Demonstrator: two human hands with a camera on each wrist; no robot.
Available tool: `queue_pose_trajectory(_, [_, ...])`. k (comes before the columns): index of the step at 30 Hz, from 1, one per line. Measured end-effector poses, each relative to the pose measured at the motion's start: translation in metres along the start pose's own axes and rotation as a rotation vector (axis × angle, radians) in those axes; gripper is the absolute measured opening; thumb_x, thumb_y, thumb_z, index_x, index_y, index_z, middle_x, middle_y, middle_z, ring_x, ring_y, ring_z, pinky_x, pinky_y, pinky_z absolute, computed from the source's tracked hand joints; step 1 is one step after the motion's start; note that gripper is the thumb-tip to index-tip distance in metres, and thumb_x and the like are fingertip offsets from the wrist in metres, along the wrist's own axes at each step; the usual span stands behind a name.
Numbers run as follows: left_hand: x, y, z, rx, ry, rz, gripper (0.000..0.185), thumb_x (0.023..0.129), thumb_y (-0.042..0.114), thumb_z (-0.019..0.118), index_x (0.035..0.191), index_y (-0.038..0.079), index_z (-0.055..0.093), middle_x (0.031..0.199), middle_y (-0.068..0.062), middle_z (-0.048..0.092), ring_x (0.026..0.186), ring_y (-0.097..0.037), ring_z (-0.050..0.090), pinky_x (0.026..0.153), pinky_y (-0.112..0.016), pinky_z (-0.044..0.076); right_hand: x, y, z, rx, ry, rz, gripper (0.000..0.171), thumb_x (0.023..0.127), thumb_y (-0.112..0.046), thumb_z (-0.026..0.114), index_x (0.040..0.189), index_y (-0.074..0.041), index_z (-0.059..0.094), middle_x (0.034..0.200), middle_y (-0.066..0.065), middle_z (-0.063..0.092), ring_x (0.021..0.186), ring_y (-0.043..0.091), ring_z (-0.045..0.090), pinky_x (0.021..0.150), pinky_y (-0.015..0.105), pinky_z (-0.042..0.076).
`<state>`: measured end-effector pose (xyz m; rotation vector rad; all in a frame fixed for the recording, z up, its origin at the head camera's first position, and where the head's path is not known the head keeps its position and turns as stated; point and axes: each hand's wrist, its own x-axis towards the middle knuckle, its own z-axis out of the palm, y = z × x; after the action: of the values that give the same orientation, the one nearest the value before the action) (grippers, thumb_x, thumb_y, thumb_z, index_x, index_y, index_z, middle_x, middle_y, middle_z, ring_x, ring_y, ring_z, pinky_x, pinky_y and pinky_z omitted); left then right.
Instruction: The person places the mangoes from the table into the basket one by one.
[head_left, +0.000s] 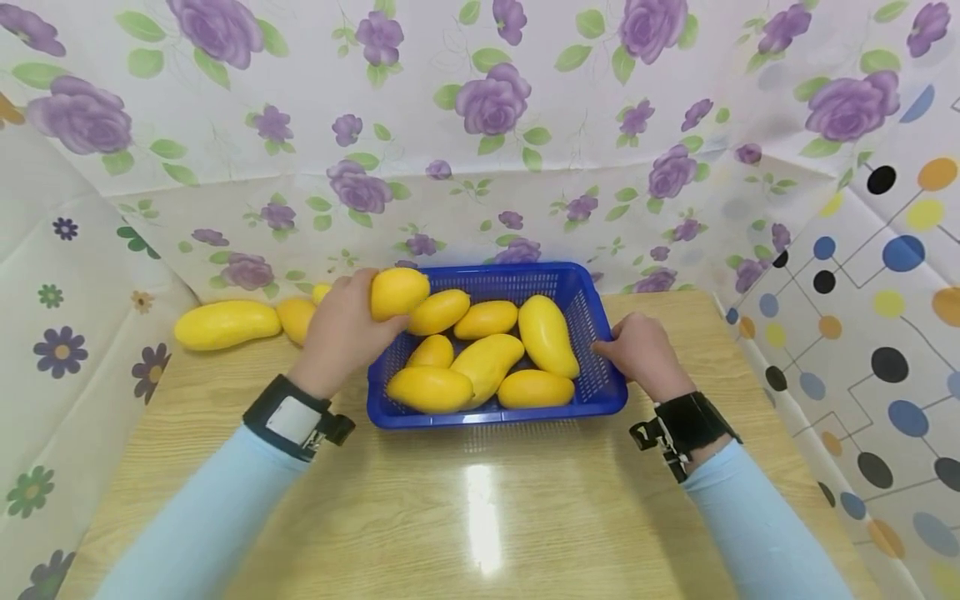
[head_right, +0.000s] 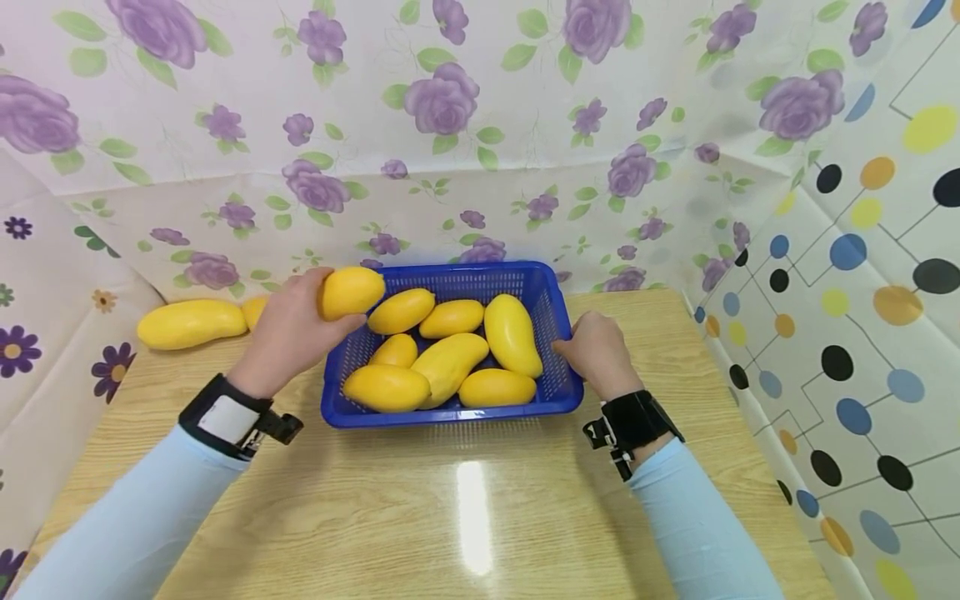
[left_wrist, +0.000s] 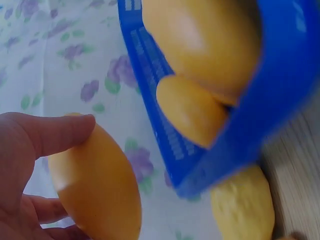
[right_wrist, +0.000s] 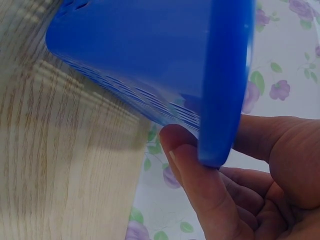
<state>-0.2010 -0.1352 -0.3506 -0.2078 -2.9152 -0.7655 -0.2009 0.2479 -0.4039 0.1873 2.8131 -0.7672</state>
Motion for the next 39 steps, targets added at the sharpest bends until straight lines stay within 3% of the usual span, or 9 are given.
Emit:
queue_pose_trajectory(4, [0.005, 0.013, 0.013, -0.003, -0.051, 0.003, 0.075, 0.076, 0.038, 0.072, 0.135, 0.003, 0.041, 0.120, -0.018, 0.055, 0.100, -0.030, 0.056, 0.083, -0.048, 0.050, 0.000, 0.001, -0.001, -0.001, 0.004, 0.002, 0.047, 0.083, -0.032, 0.068, 0.052, -0.014, 0.039, 0.048, -0.006, 0.028, 0.043, 0.018, 0.055, 0.046, 0.027, 0.051])
queue_pose_trajectory(11, [0.014, 0.026, 0.033, 0.170, -0.126, -0.024, 0.078, 0.071, 0.060, 0.070, 0.127, 0.010, 0.050, 0.110, -0.010, 0.064, 0.089, -0.027, 0.061, 0.067, -0.044, 0.050, 0.000, 0.000, 0.000, 0.008, 0.005, 0.007, 0.047, 0.083, -0.032, 0.068, 0.052, -0.014, 0.039, 0.048, -0.006, 0.028, 0.043, 0.017, 0.053, 0.045, 0.026, 0.051])
queue_pose_trajectory(16, [0.018, 0.033, 0.045, 0.206, -0.211, -0.032, 0.083, 0.068, 0.069, 0.066, 0.126, 0.012, 0.052, 0.109, -0.007, 0.065, 0.087, -0.024, 0.062, 0.065, -0.042, 0.047, 0.000, 0.001, 0.000, 0.005, 0.012, 0.017, 0.046, 0.083, -0.031, 0.069, 0.051, -0.013, 0.040, 0.048, -0.005, 0.029, 0.042, 0.016, 0.052, 0.045, 0.026, 0.051])
queue_pose_trajectory(19, [0.019, 0.037, 0.051, 0.219, -0.243, -0.019, 0.078, 0.066, 0.070, 0.066, 0.116, 0.012, 0.056, 0.100, -0.007, 0.066, 0.081, -0.024, 0.062, 0.061, -0.039, 0.046, 0.000, 0.001, 0.000, 0.005, 0.016, 0.018, 0.047, 0.083, -0.031, 0.069, 0.051, -0.013, 0.039, 0.048, -0.005, 0.028, 0.041, 0.015, 0.050, 0.044, 0.026, 0.050])
queue_pose_trajectory(24, [0.023, 0.042, 0.058, 0.237, -0.251, -0.016, 0.056, 0.066, 0.067, 0.069, 0.084, 0.016, 0.053, 0.071, -0.003, 0.056, 0.060, -0.020, 0.055, 0.049, -0.034, 0.040, 0.000, 0.001, 0.000, 0.007, 0.016, 0.007, 0.048, 0.083, -0.031, 0.068, 0.051, -0.014, 0.037, 0.048, -0.006, 0.027, 0.040, 0.014, 0.049, 0.044, 0.025, 0.050])
queue_pose_trajectory(32, [0.028, 0.044, 0.066, 0.202, -0.298, -0.025, 0.051, 0.067, 0.061, 0.072, 0.074, 0.015, 0.051, 0.061, 0.002, 0.042, 0.053, -0.019, 0.050, 0.047, -0.031, 0.036, 0.001, 0.001, 0.000, 0.012, 0.009, 0.003, 0.048, 0.083, -0.030, 0.068, 0.051, -0.014, 0.037, 0.048, -0.006, 0.027, 0.041, 0.014, 0.049, 0.043, 0.025, 0.049])
queue_pose_trajectory(39, [0.029, 0.044, 0.069, 0.209, -0.340, -0.047, 0.049, 0.067, 0.060, 0.073, 0.065, 0.016, 0.052, 0.055, 0.003, 0.040, 0.053, -0.019, 0.051, 0.050, -0.031, 0.036, 0.002, 0.002, 0.000, 0.016, 0.007, -0.003, 0.047, 0.083, -0.030, 0.068, 0.051, -0.013, 0.038, 0.047, -0.005, 0.029, 0.040, 0.014, 0.048, 0.043, 0.024, 0.048])
